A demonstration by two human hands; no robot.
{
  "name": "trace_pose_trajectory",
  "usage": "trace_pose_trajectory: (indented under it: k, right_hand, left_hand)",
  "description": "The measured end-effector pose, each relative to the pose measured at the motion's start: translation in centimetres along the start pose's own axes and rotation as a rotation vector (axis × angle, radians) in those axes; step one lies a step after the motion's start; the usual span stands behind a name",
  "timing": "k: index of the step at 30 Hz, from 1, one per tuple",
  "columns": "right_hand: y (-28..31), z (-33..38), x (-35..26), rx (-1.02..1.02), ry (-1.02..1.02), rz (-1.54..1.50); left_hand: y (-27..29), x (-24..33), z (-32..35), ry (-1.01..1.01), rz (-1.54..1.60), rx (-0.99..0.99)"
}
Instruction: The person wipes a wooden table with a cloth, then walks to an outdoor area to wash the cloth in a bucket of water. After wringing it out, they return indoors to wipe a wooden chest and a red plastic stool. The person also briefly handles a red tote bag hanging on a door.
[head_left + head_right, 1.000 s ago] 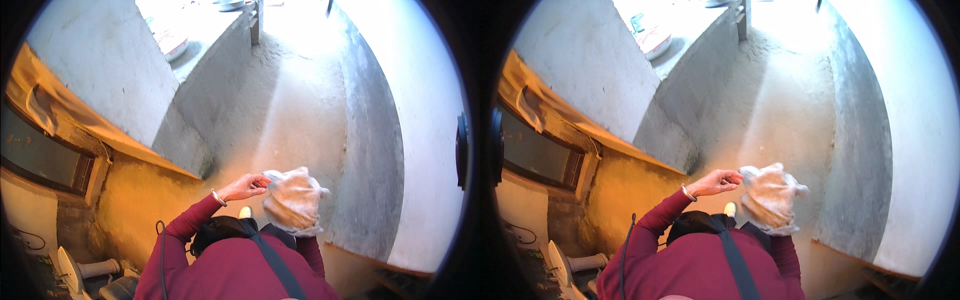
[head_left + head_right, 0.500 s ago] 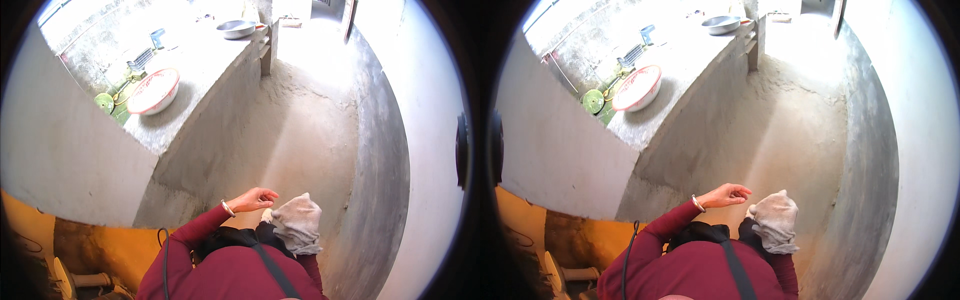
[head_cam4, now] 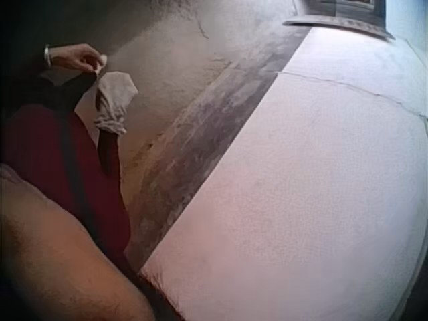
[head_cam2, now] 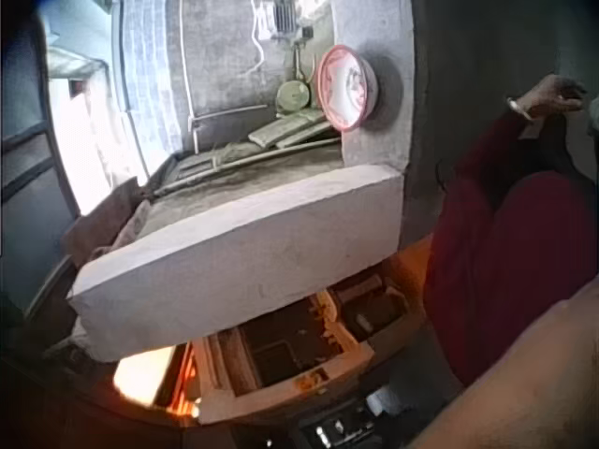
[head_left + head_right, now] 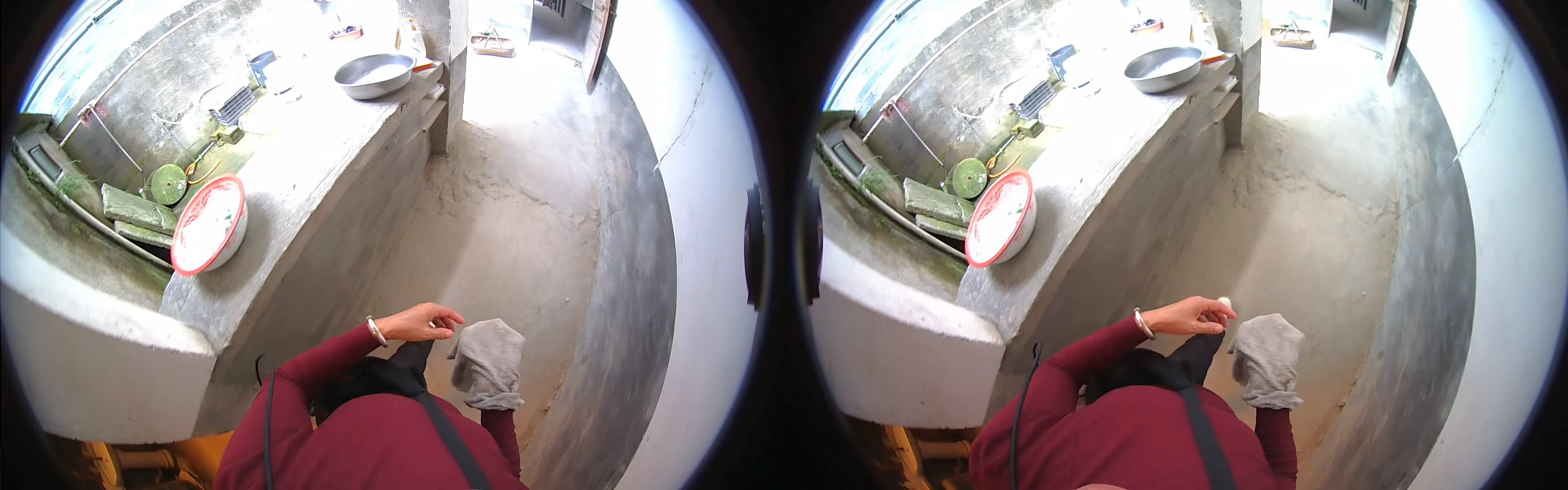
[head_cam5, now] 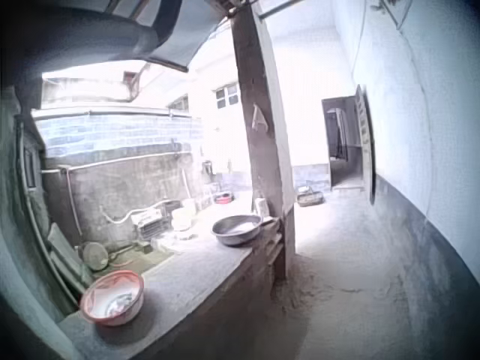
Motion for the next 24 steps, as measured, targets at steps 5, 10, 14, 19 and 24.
trace_pose_trajectory:
  k: [5,10,14,19,24]
  right_hand:
    - [-3.8,-10.0,9.2,-0.031,-0.156,-0.213]
    - [-10.0,-18.2,18.8,0.287,-1.098,-1.964]
    - [-13.4,-21.5,26.1,0.299,-1.029,-2.379]
    - [-12.7,-27.5,34.9,0.193,-1.060,-1.373]
    - [-23.2,-29.4,52.8,-0.005,-0.875,-1.254]
  left_hand:
    - [7.5,1.9,-13.1,-0.041,-0.045,-0.079]
    - [13.9,5.3,-24.7,-0.080,-0.029,-0.156]
    - [16.5,5.8,-33.9,-0.096,0.004,-0.221]
    - [19.2,5.0,-46.6,-0.080,0.077,-0.305]
    - [23.9,6.9,-59.7,-0.089,0.072,-0.234]
Point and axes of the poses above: each hand's wrist, its own z-axis away from the middle knuckle, its own y-axis out of the back of the hand, x = y × z, the point moved 8 cm from there along -z, towards the middle knuckle, and after that the axes turned 5 degrees about x, right-handed, at the moved point
